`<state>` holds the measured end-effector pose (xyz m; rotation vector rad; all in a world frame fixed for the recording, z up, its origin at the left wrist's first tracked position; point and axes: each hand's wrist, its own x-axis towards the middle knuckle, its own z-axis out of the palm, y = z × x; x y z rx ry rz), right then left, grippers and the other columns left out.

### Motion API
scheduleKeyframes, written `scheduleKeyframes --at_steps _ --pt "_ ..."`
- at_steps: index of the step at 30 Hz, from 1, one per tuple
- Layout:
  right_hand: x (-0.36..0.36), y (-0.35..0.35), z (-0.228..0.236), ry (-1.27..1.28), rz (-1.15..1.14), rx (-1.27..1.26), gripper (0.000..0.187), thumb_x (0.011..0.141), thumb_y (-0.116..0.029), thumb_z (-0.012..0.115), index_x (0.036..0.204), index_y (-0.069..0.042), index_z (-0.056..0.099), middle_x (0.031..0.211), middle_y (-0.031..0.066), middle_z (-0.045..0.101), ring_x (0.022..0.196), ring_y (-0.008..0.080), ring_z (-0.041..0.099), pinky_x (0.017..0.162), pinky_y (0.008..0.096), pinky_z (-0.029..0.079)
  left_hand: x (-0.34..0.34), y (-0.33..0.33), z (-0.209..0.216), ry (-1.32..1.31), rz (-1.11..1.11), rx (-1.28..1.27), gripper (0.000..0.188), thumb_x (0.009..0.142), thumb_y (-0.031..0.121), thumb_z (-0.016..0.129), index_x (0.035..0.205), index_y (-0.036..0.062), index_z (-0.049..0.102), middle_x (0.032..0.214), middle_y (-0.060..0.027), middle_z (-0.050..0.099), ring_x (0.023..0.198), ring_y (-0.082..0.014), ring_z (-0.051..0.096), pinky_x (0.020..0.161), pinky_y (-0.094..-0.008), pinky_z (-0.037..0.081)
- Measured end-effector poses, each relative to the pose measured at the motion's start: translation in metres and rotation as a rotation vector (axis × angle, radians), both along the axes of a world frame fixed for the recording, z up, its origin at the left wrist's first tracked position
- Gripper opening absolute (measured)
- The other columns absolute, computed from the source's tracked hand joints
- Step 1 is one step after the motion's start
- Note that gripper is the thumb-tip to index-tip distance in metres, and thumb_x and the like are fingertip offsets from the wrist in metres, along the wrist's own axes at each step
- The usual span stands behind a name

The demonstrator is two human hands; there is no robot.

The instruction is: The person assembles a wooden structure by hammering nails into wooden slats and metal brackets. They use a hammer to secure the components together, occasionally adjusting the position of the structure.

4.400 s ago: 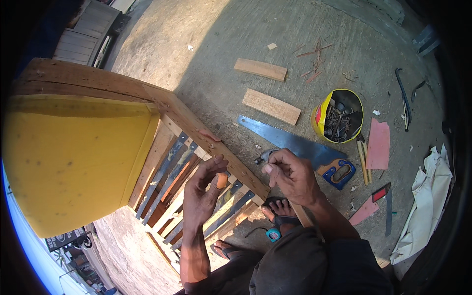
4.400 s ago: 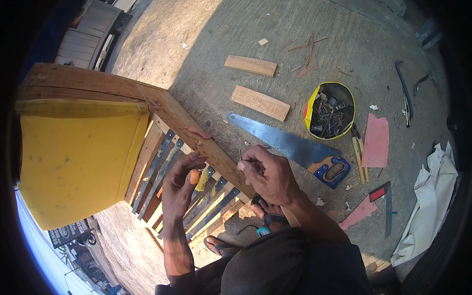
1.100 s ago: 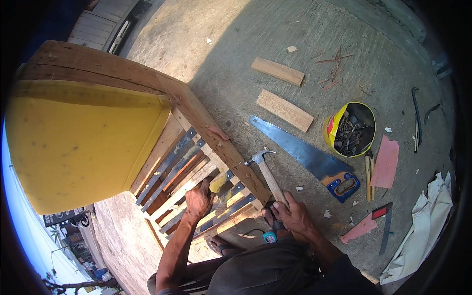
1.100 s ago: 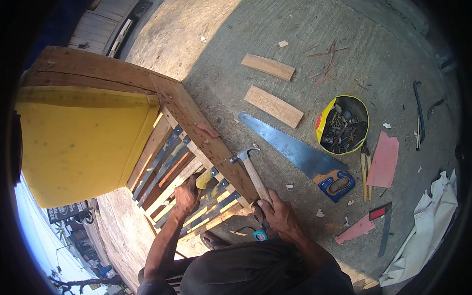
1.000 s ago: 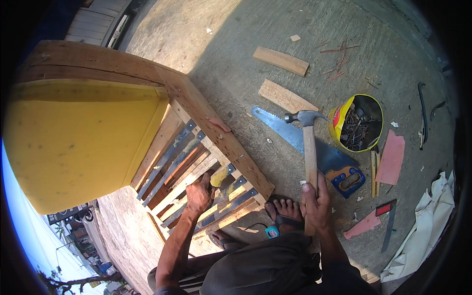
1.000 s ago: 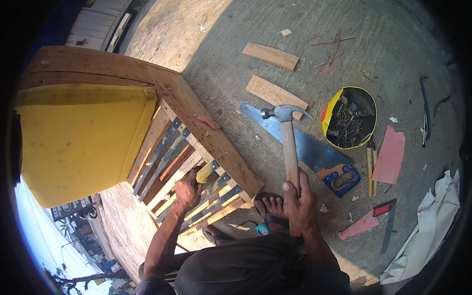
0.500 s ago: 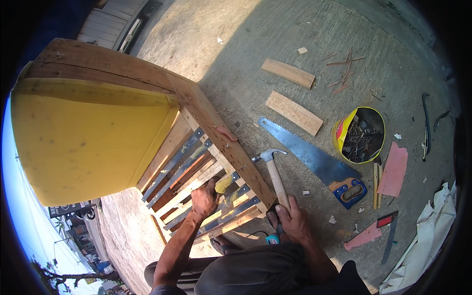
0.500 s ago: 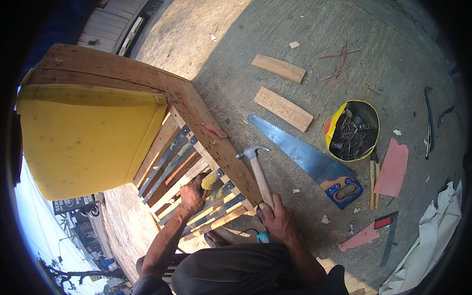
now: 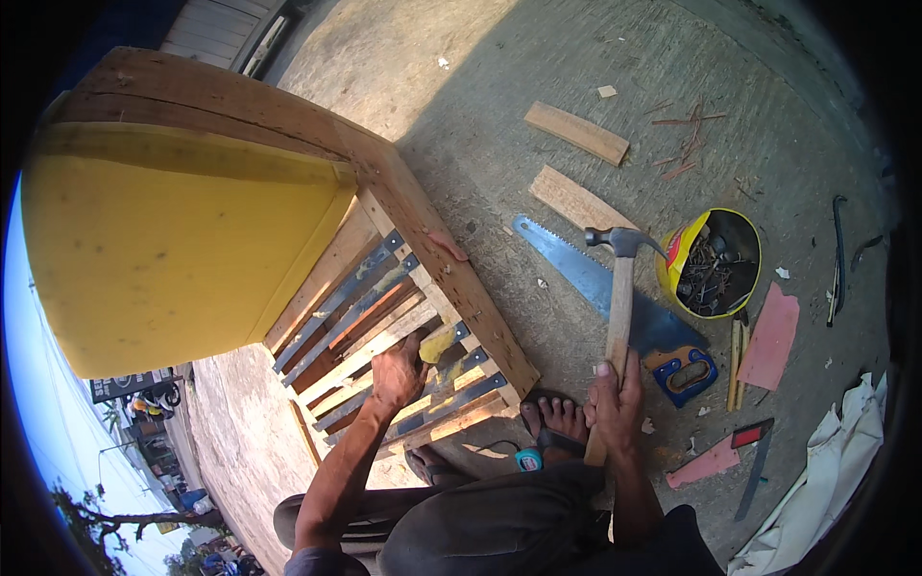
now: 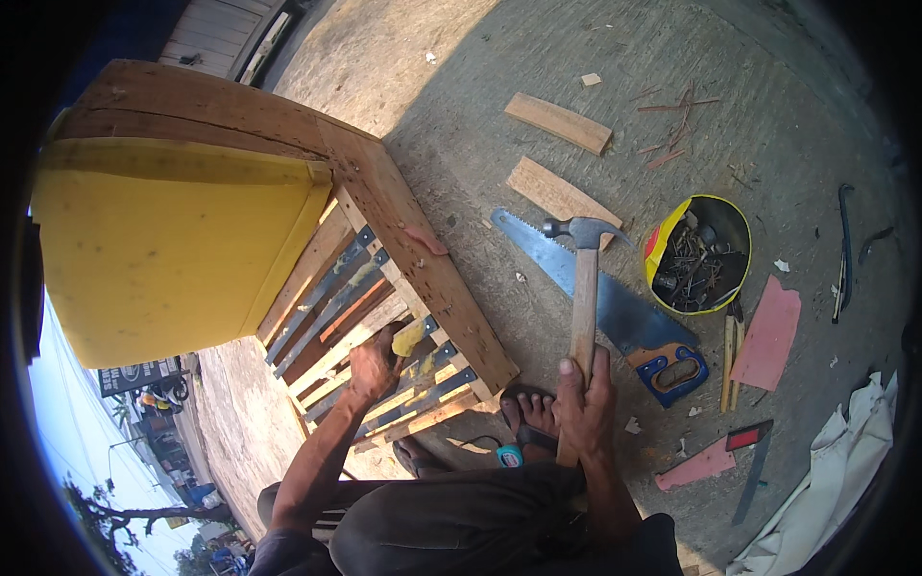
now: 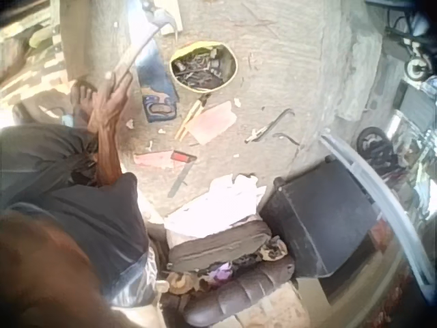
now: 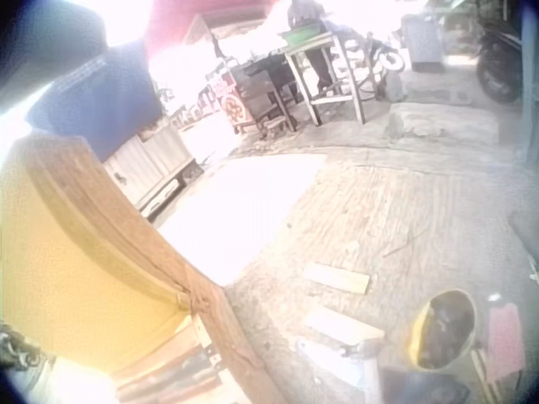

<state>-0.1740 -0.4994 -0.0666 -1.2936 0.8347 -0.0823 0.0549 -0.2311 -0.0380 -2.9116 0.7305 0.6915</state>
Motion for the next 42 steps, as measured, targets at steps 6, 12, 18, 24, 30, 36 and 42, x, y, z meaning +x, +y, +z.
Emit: scheduleKeyframes --at_steps 6,12,18,24,30,36,42 --pt "0.018 -0.005 -0.005 0.121 0.630 -0.171 0.024 0.110 -0.030 0.051 0.106 -0.007 0.044 0.064 0.0030 0.047 0.045 0.0142 0.051 0.043 0.0308 0.045 0.001 0.002 -0.001 -0.073 -0.054 -0.072 0.042 0.087 0.023 0.077 0.123 0.0065 0.064 0.087 -0.0227 0.072 0.083 -0.0414 0.072 0.073 -0.0497 0.057" --pt "0.020 -0.007 0.006 -0.104 -0.353 0.551 0.031 0.104 -0.032 0.060 0.107 -0.004 0.046 0.068 0.0097 0.059 0.054 0.0201 0.065 0.047 0.0356 0.048 -0.002 -0.002 0.003 0.018 0.039 0.076 0.046 0.085 0.026 0.077 0.125 0.0077 0.064 0.102 -0.0200 0.072 0.094 -0.0397 0.071 0.079 -0.0502 0.056" --pt "0.008 0.002 -0.014 0.152 0.503 -0.076 0.041 0.103 -0.039 0.060 0.116 -0.002 0.052 0.082 0.0294 0.068 0.087 0.0510 0.071 0.073 0.0546 0.055 -0.003 -0.007 0.011 -0.017 0.010 0.011 0.045 0.085 0.024 0.077 0.125 0.0082 0.065 0.105 -0.0194 0.072 0.096 -0.0404 0.071 0.081 -0.0501 0.057" --pt "0.006 0.001 -0.014 0.006 0.536 -0.291 0.034 0.102 -0.034 0.063 0.116 -0.004 0.053 0.080 0.0240 0.069 0.081 0.0474 0.072 0.067 0.0506 0.057 -0.005 -0.003 0.009 -0.072 -0.049 -0.076 0.044 0.085 0.022 0.077 0.126 0.0104 0.067 0.104 -0.0184 0.073 0.095 -0.0395 0.071 0.081 -0.0488 0.058" --pt "0.014 -0.007 -0.014 0.060 -0.001 0.262 0.035 0.103 -0.033 0.063 0.114 -0.003 0.049 0.074 0.0214 0.067 0.068 0.0319 0.074 0.060 0.0441 0.056 -0.004 -0.001 0.007 -0.071 -0.044 -0.074 0.043 0.085 0.023 0.078 0.123 0.0067 0.067 0.099 -0.0198 0.073 0.089 -0.0394 0.071 0.075 -0.0489 0.057" --pt "0.031 -0.019 -0.004 0.064 0.347 -0.049 0.034 0.102 -0.034 0.063 0.111 -0.003 0.051 0.080 0.0262 0.069 0.077 0.0512 0.069 0.066 0.0565 0.053 -0.002 0.002 0.006 -0.119 -0.089 -0.087 0.041 0.084 0.022 0.079 0.119 0.0051 0.067 0.093 -0.0197 0.073 0.084 -0.0397 0.071 0.073 -0.0485 0.057" --pt "0.028 -0.011 0.002 0.013 0.672 -0.448 0.032 0.103 -0.031 0.061 0.117 -0.003 0.053 0.080 0.0230 0.070 0.079 0.0424 0.074 0.065 0.0464 0.056 0.000 0.004 0.002 -0.113 -0.082 -0.062 0.048 0.081 0.024 0.082 0.124 0.0080 0.068 0.105 -0.0178 0.073 0.096 -0.0389 0.071 0.082 -0.0484 0.058"
